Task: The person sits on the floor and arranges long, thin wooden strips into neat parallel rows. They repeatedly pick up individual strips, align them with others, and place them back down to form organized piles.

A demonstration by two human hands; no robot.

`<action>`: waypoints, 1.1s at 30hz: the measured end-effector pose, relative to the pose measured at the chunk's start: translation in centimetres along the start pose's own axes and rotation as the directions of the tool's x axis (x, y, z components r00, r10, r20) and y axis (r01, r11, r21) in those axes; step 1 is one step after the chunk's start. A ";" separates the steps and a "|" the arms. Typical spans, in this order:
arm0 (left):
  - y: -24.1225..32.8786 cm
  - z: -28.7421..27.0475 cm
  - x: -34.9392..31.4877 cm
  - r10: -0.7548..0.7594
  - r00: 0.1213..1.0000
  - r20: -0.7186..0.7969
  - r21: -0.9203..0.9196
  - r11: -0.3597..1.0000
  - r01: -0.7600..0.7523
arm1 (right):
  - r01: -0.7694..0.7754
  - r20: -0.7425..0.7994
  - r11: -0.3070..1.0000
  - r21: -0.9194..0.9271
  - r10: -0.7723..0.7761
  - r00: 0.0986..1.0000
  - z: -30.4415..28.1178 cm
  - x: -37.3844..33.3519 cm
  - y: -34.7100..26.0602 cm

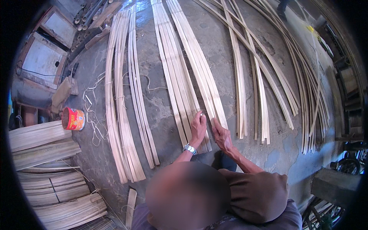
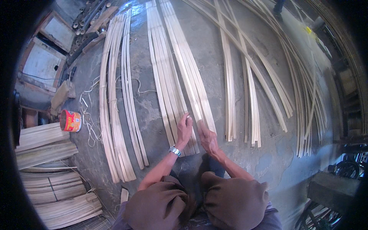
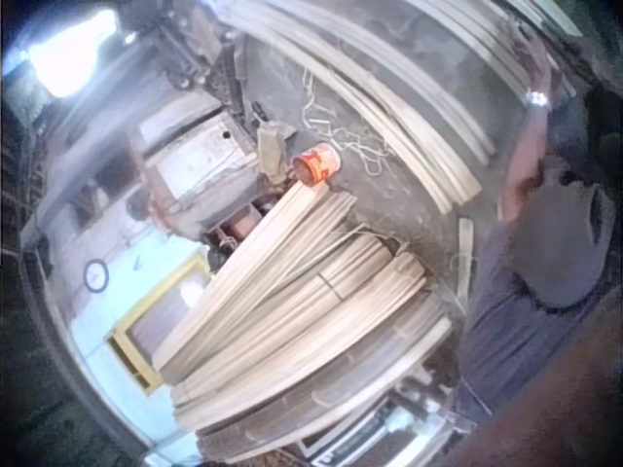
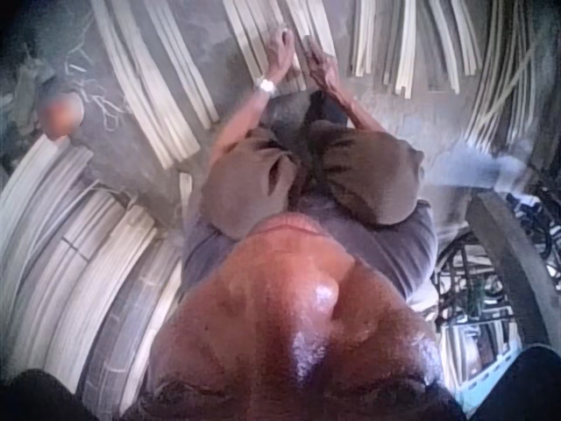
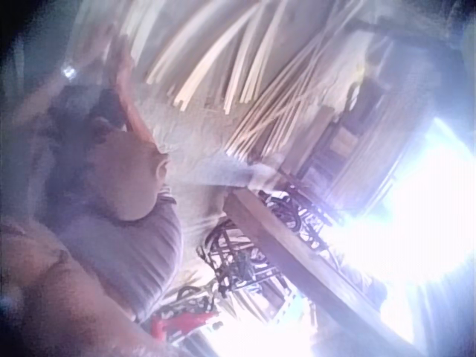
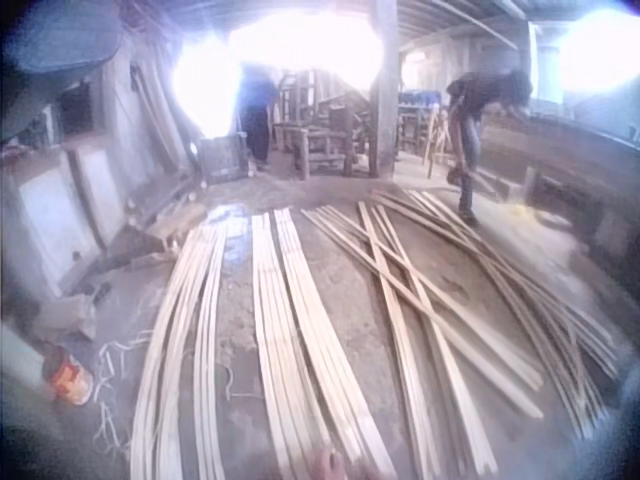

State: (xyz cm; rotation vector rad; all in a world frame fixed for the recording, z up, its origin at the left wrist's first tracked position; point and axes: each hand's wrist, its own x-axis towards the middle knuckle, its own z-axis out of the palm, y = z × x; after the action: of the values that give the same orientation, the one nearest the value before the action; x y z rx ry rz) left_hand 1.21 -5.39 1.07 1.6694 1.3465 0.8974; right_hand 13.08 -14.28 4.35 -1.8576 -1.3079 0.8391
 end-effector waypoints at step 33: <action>1.6 -1.4 0.9 0.050 0.966 0.253 0.374 0.916 -0.145 | 0.028 0.047 0.986 -0.167 -0.021 0.999 1.2 -0.1 1.1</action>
State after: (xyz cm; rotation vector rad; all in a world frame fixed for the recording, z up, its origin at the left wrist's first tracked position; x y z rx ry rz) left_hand 0.79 -4.45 3.13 2.0914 1.3429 0.4765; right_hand 12.61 -14.44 2.85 -1.9572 -1.4656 0.7825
